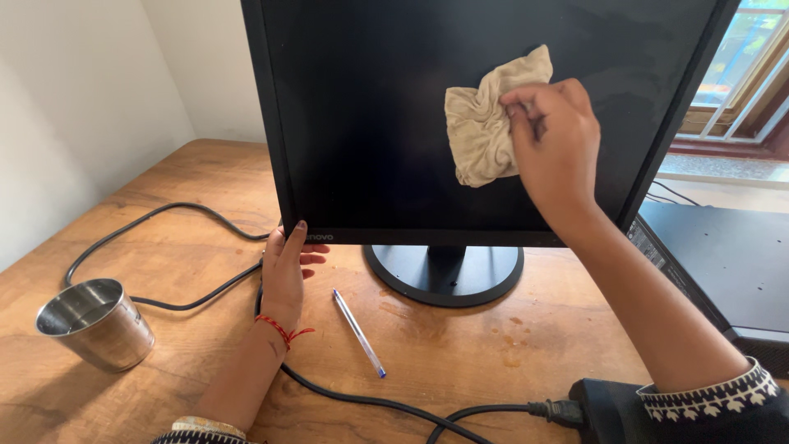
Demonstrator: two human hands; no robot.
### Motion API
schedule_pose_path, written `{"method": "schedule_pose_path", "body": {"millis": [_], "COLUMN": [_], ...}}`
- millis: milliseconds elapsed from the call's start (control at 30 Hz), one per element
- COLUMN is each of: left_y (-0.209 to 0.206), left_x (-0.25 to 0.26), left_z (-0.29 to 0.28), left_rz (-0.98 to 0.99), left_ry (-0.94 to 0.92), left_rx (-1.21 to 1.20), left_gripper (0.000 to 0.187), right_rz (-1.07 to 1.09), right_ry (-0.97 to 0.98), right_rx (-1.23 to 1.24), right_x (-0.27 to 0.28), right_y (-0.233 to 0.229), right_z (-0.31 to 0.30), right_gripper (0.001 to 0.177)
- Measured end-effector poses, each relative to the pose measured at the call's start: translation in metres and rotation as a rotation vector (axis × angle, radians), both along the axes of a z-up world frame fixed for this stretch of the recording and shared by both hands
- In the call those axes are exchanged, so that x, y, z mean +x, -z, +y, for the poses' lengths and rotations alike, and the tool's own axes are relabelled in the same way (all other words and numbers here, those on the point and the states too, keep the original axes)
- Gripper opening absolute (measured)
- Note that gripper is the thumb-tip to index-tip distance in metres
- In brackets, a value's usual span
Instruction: The person wipes a computer monitor screen with a cloth, repeatedly dipping the cloth into a metal cup of water and wiping the screen surface in circular and linear motions.
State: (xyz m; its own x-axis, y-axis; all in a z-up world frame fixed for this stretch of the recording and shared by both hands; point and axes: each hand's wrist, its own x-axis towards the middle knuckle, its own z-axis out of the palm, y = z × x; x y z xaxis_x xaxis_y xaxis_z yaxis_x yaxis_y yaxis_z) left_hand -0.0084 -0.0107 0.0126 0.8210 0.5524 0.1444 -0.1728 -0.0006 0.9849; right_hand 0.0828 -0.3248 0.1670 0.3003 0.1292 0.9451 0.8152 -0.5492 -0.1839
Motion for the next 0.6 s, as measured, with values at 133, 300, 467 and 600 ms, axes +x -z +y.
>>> {"method": "schedule_pose_path", "body": {"millis": [133, 300, 467, 600], "left_y": [0.0, 0.001, 0.002, 0.002], "left_x": [0.0, 0.001, 0.001, 0.001], "left_z": [0.0, 0.001, 0.0, -0.001], "left_rz": [0.019, 0.01, 0.005, 0.008], "left_ry": [-0.013, -0.01, -0.016, -0.02], "left_rx": [0.008, 0.011, 0.013, 0.028], "left_gripper": [0.038, 0.039, 0.039, 0.039], "right_rz": [-0.197, -0.255, -0.215, -0.191], "right_ry": [0.148, 0.307, 0.261, 0.276], "right_rx": [-0.209, -0.444, -0.499, -0.557], "right_x": [-0.013, -0.02, -0.011, -0.008], "right_y": [-0.003, 0.007, 0.025, 0.039], "right_z": [0.002, 0.015, 0.025, 0.025], "right_gripper": [0.009, 0.051, 0.097, 0.09]}}
